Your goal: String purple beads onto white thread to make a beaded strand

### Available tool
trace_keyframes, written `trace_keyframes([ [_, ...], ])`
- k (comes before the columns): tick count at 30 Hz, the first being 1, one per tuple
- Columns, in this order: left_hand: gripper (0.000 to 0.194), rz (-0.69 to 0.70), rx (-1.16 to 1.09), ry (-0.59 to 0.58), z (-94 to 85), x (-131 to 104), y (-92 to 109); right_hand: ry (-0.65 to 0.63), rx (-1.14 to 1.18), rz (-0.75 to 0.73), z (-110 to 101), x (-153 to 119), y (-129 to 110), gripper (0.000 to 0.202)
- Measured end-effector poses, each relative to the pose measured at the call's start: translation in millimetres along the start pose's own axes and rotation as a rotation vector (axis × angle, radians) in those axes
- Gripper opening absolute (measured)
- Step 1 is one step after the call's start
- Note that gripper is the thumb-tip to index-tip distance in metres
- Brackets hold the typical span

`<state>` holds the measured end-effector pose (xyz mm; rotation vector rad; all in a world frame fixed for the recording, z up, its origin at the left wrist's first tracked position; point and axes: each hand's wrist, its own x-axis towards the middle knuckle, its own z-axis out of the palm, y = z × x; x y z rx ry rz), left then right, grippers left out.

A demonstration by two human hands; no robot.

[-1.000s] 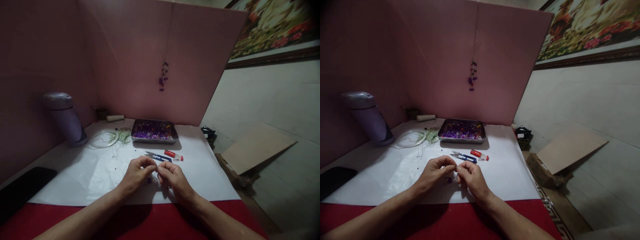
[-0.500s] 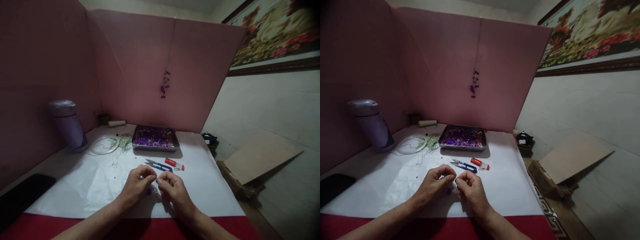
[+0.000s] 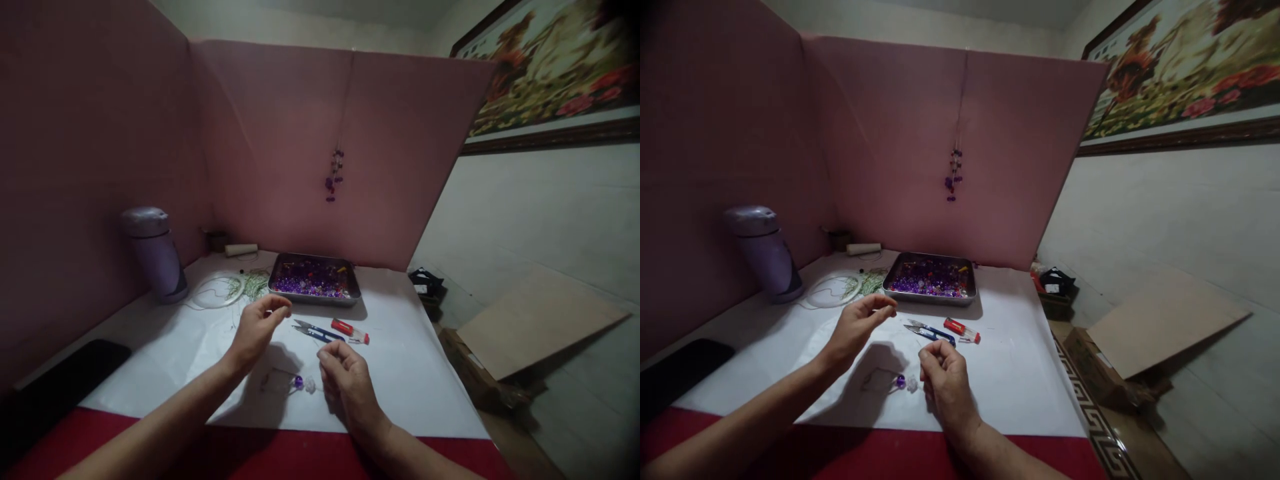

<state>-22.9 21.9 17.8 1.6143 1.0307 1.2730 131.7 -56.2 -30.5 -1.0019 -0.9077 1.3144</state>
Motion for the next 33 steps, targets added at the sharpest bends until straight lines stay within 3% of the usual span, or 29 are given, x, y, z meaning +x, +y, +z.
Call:
trace_keyframes([
  [5, 0.017, -0.043, 0.0, 0.003, 5.1, 19.0, 12.3, 0.034, 0.009, 0.098, 1.6, 9.7, -9.6, 0.02],
  [8, 0.016, 0.001, 0.124, -0.01, 8.2, 35.9, 12.2, 0.031, 0.009, 0.135, 2.4, 18.4, -9.1, 0.017],
  [12, 0.019, 0.165, 0.446, 0.014, 8.2, 67.1, 2.6, 0.009, -0.061, -0.016, 2.4, 23.2, 0.9, 0.021],
  [17, 0.015, 0.229, 0.638, -0.057, 16.0, 105.0, -13.4, -0.019, -0.221, -0.124, 3.0, 21.7, 4.4, 0.018],
  [22, 0.015, 0.271, 0.826, -0.244, 40.4, 130.0, -19.6, 0.009, -0.273, -0.129, 4.7, 24.0, 4.9, 0.019],
  [28, 0.019, 0.308, 0.946, -0.475, 82.9, 153.3, -20.9, 0.049, -0.393, -0.096, 3.0, 30.4, 16.6, 0.021],
  [33, 0.023, 0.366, 1.014, -0.583, 113.2, 163.0, -24.9, 0.065, -0.368, -0.035, -0.7, 32.9, 22.8, 0.022],
])
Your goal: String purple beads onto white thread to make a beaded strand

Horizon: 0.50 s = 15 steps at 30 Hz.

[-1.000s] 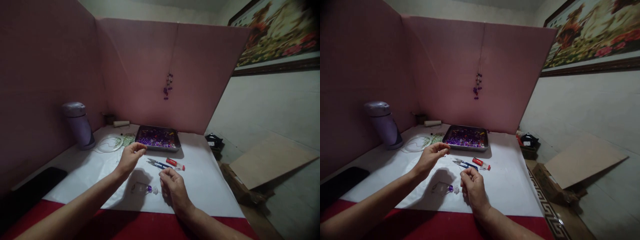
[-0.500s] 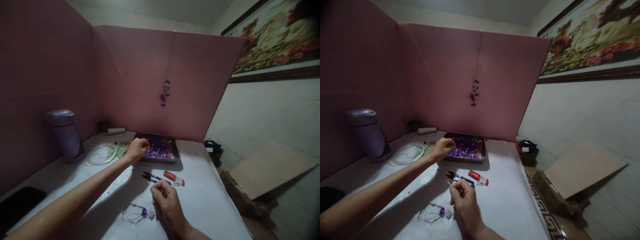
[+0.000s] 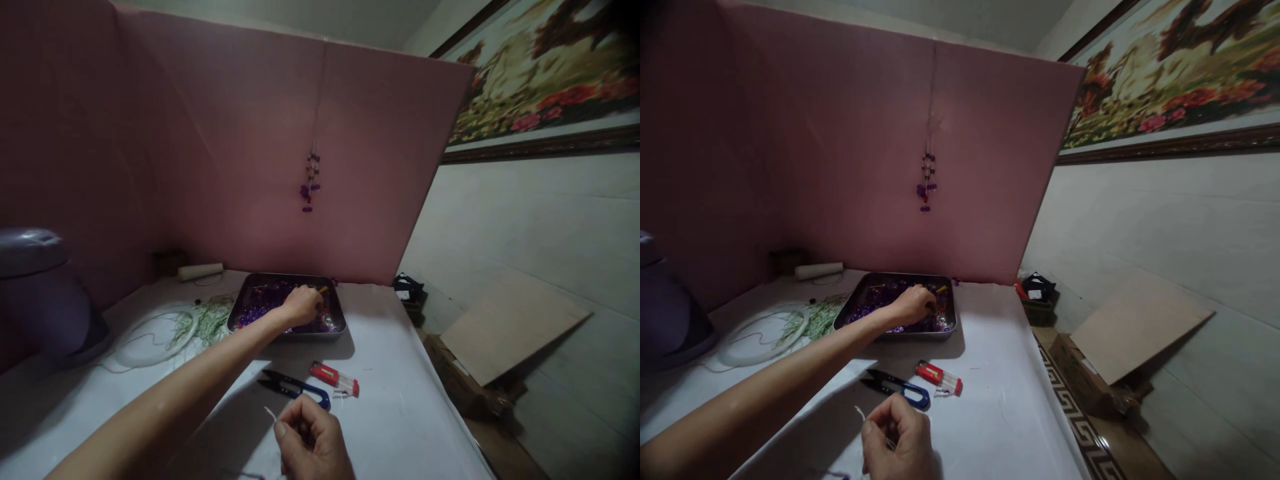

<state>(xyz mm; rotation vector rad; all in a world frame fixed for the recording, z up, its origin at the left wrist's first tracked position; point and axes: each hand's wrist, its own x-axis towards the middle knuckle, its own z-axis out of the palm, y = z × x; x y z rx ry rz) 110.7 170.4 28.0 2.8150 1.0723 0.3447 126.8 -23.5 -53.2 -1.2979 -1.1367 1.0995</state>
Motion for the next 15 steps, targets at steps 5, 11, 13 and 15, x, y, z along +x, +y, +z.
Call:
trace_keyframes([
  [5, 0.026, 0.037, 0.099, -0.025, 5.7, 6.5, 5.5, 0.022, 0.006, 0.028, -0.3, 0.1, 2.7, 0.02],
  [11, 0.024, -0.006, 0.208, -0.021, -6.8, -0.6, -6.4, 0.043, 0.013, 0.029, 0.0, -1.2, 3.0, 0.018],
  [13, 0.024, -0.032, 0.228, -0.022, -11.8, -3.1, -11.6, 0.044, 0.014, 0.024, -0.2, -1.6, 3.1, 0.017],
  [15, 0.024, -0.057, 0.239, -0.02, -15.7, -4.9, -16.5, 0.047, 0.009, 0.023, -0.5, -1.9, 3.1, 0.016],
])
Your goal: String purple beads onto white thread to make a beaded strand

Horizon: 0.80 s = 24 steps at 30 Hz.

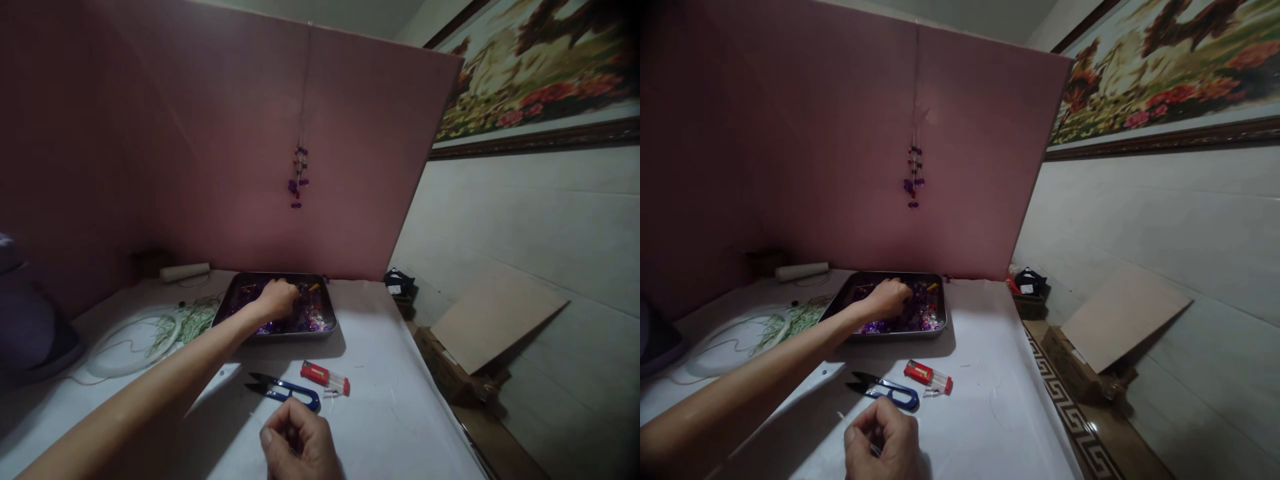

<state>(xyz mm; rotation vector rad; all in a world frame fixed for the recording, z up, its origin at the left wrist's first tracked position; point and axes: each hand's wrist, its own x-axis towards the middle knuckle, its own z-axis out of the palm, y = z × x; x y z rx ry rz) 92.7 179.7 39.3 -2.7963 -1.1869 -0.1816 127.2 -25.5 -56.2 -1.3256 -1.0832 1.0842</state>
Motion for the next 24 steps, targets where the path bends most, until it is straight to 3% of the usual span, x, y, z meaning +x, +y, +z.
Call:
trace_keyframes([
  [7, 0.025, -0.053, -0.039, 0.013, 0.2, 0.4, -11.4, -0.037, 0.006, 0.013, -0.2, -0.6, -4.5, 0.016],
  [16, 0.023, 0.011, -0.204, 0.058, 1.2, 24.4, 5.0, 0.025, -0.029, 0.013, 1.9, -0.7, -1.4, 0.014],
  [21, 0.027, -0.012, -0.27, 0.108, -7.1, 34.5, -9.3, 0.003, -0.043, 0.027, 0.1, -1.0, -1.4, 0.013],
  [24, 0.023, -0.012, -0.3, 0.088, -3.0, 31.5, -13.9, -0.007, -0.029, 0.014, -0.7, -1.3, -0.7, 0.013],
])
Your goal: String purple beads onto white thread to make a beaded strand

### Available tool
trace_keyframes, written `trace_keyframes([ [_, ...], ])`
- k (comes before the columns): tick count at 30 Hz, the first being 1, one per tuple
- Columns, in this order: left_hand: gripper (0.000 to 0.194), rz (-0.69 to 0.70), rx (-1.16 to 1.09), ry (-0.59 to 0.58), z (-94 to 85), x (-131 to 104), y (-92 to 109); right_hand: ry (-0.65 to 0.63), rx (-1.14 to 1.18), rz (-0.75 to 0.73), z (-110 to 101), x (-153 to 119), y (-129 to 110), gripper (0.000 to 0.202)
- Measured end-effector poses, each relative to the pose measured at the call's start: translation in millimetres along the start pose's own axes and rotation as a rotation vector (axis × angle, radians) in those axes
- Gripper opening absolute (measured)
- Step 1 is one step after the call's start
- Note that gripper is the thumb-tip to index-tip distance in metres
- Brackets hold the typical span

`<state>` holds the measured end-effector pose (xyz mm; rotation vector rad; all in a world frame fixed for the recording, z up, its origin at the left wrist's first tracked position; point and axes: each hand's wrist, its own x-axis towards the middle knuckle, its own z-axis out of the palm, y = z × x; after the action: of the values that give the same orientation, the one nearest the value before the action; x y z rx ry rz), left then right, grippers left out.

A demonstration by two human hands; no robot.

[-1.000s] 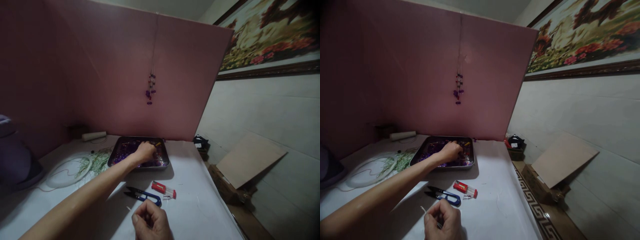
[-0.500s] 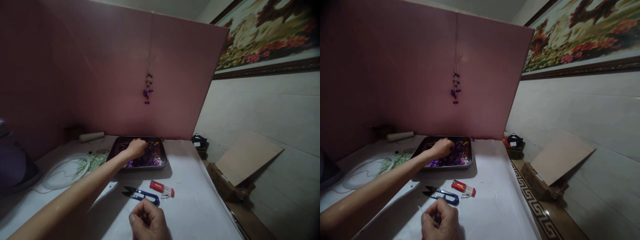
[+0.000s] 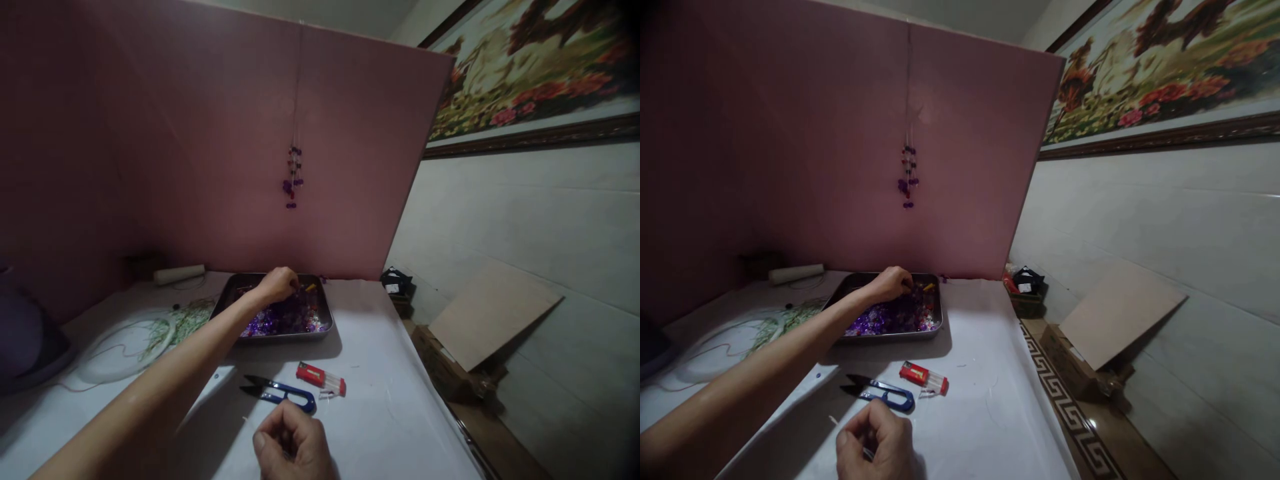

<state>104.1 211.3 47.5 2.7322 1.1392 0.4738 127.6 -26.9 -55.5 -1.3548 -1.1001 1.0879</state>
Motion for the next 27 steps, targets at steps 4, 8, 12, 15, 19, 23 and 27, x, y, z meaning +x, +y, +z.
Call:
trace_keyframes([
  [4, 0.018, 0.047, -0.019, -0.077, 15.3, -7.8, 5.3, -0.001, 0.004, -0.021, 0.9, 0.5, 1.3, 0.013],
  [8, 0.019, 0.108, -0.003, -0.144, 28.1, -11.5, 15.7, -0.002, -0.007, -0.018, 1.3, 1.5, 2.6, 0.011],
  [12, 0.023, 0.137, 0.054, -0.157, 31.2, -14.6, 22.3, -0.021, -0.032, -0.005, 0.5, 2.4, 5.4, 0.009],
  [15, 0.021, 0.128, 0.092, -0.15, 30.5, -17.5, 25.4, -0.027, -0.045, -0.003, -0.1, 2.8, 6.8, 0.009],
  [19, 0.017, 0.099, 0.114, -0.147, 30.3, -19.8, 29.0, -0.055, -0.017, -0.014, -1.0, 2.5, 5.0, 0.012],
  [23, 0.014, 0.065, 0.102, -0.133, 32.5, -21.3, 31.4, -0.041, -0.033, -0.008, -0.9, 1.8, 2.2, 0.015],
  [27, 0.012, 0.029, 0.025, -0.093, 35.2, -24.9, 30.4, -0.032, -0.023, -0.026, 0.9, 1.9, 3.3, 0.017],
])
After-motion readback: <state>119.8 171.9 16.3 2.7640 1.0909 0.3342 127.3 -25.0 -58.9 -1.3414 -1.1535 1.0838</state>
